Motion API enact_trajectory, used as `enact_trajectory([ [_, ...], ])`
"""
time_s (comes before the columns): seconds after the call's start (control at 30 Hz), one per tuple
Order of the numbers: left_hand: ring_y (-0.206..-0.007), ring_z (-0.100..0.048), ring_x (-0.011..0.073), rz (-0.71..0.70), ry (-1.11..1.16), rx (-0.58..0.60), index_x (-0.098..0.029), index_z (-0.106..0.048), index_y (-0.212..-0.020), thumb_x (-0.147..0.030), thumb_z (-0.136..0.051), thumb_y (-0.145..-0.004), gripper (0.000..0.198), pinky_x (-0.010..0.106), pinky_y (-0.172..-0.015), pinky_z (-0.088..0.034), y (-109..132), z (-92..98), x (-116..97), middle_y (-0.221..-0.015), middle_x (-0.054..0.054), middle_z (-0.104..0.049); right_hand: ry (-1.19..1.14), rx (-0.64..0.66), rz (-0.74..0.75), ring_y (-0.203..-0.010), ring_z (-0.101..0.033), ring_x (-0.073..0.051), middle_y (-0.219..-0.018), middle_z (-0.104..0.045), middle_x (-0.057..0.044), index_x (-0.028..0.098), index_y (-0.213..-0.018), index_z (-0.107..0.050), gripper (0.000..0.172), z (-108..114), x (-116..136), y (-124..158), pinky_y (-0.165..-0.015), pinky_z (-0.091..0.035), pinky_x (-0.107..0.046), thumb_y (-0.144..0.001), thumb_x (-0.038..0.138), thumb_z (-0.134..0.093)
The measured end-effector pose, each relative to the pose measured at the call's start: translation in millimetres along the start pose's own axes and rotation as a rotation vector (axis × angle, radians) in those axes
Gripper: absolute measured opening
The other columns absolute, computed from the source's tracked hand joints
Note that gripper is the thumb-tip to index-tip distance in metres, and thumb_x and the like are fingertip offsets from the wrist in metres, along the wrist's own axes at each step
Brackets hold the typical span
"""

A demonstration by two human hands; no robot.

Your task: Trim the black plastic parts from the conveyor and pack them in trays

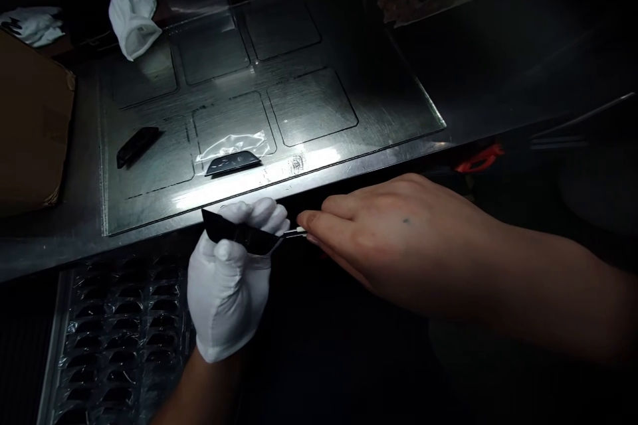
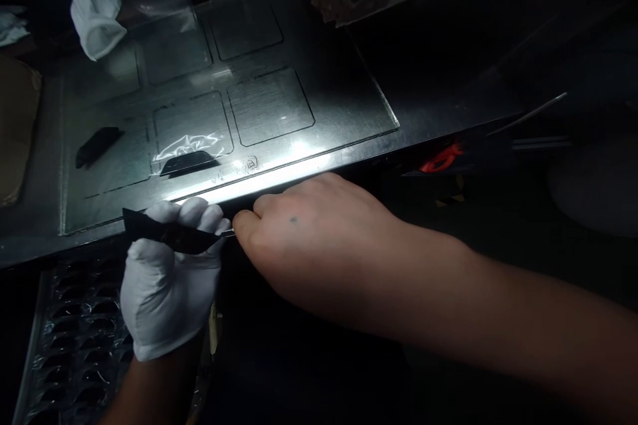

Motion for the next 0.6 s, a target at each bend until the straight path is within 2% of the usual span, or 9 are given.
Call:
enact_trajectory([
  [0.13,-0.101,-0.077,0.0211,-0.171,-0.182,-0.069,-0.023,-0.079,-0.106,-0.044,-0.079,-0.087,0.028,0.037,-0.1,-0.064,3,1.5,-3,-0.104,0.003,-0.082,-0.109,-0.011,0.009,-0.063,-0.064,-0.017,-0.084,-0.074,-0.001,0.022,-0.117,-0.073,0.024,5,3,1,-0.055,-0.031,-0.029,-0.103,0.022,-0.054],
  [0.2,-0.104,-0.077,0.0211,-0.18,-0.162,-0.053,-0.022,-0.079,-0.109,-0.038,-0.076,-0.092,0.023,0.037,-0.102,-0.063,2,3.4,-2,-0.107,0.002,-0.082,-0.155,-0.075,-0.02,-0.071,-0.068,-0.018,-0.091,-0.077,-0.003,0.022,-0.119,-0.073,0.027,11,-9,-1,-0.062,-0.04,-0.029,-0.106,0.025,-0.051],
  [0.3,-0.105,-0.077,0.0204,-0.11,-0.092,-0.042,-0.024,-0.077,-0.114,-0.031,-0.069,-0.097,0.02,0.038,-0.103,-0.063,0,8.9,-1,-0.111,0.002,-0.081,-0.119,-0.298,-0.218,-0.09,-0.072,-0.021,-0.103,-0.078,-0.007,0.02,-0.124,-0.073,0.032,16,-54,-6,-0.077,-0.048,-0.03,-0.108,0.03,-0.047],
  [0.37,-0.106,-0.077,0.0214,-0.054,-0.104,-0.061,-0.024,-0.076,-0.115,-0.035,-0.068,-0.097,0.023,0.039,-0.101,-0.064,-1,13.2,1,-0.111,0.002,-0.081,-0.05,-0.452,-0.381,-0.102,-0.071,-0.023,-0.112,-0.077,-0.01,0.018,-0.13,-0.072,0.034,13,-93,-9,-0.086,-0.049,-0.031,-0.108,0.028,-0.048],
  [0.47,-0.104,-0.078,0.0239,0.007,-0.116,-0.06,-0.024,-0.077,-0.113,-0.041,-0.075,-0.091,0.028,0.039,-0.099,-0.065,-3,16.3,6,-0.107,0.002,-0.082,0.008,-0.521,-0.475,-0.107,-0.067,-0.025,-0.117,-0.073,-0.015,0.013,-0.137,-0.069,0.039,0,-136,-19,-0.092,-0.05,-0.034,-0.106,0.02,-0.046],
  [0.53,-0.101,-0.078,0.0258,0.037,-0.122,-0.059,-0.025,-0.077,-0.109,-0.046,-0.08,-0.085,0.032,0.041,-0.096,-0.066,-3,17.0,11,-0.104,0.001,-0.083,0.01,-0.562,-0.468,-0.106,-0.064,-0.027,-0.117,-0.072,-0.017,0.011,-0.138,-0.068,0.042,-6,-148,-24,-0.094,-0.05,-0.039,-0.105,0.016,-0.044],
  [0.6,-0.101,-0.077,0.028,0.07,-0.214,-0.093,-0.028,-0.076,-0.109,-0.053,-0.079,-0.084,0.036,0.045,-0.092,-0.067,-2,18.0,16,-0.106,0.002,-0.082,-0.017,-0.718,-0.455,-0.108,-0.061,-0.03,-0.118,-0.072,-0.018,0.009,-0.135,-0.07,0.039,-6,-146,-20,-0.095,-0.05,-0.045,-0.103,0.015,-0.047],
])
Point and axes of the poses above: each hand's wrist, its own y-axis away from the middle knuckle, its own z-axis out of the back of the hand, x = y × z, the point moved 4 cm from there along -y, towards the middle knuckle
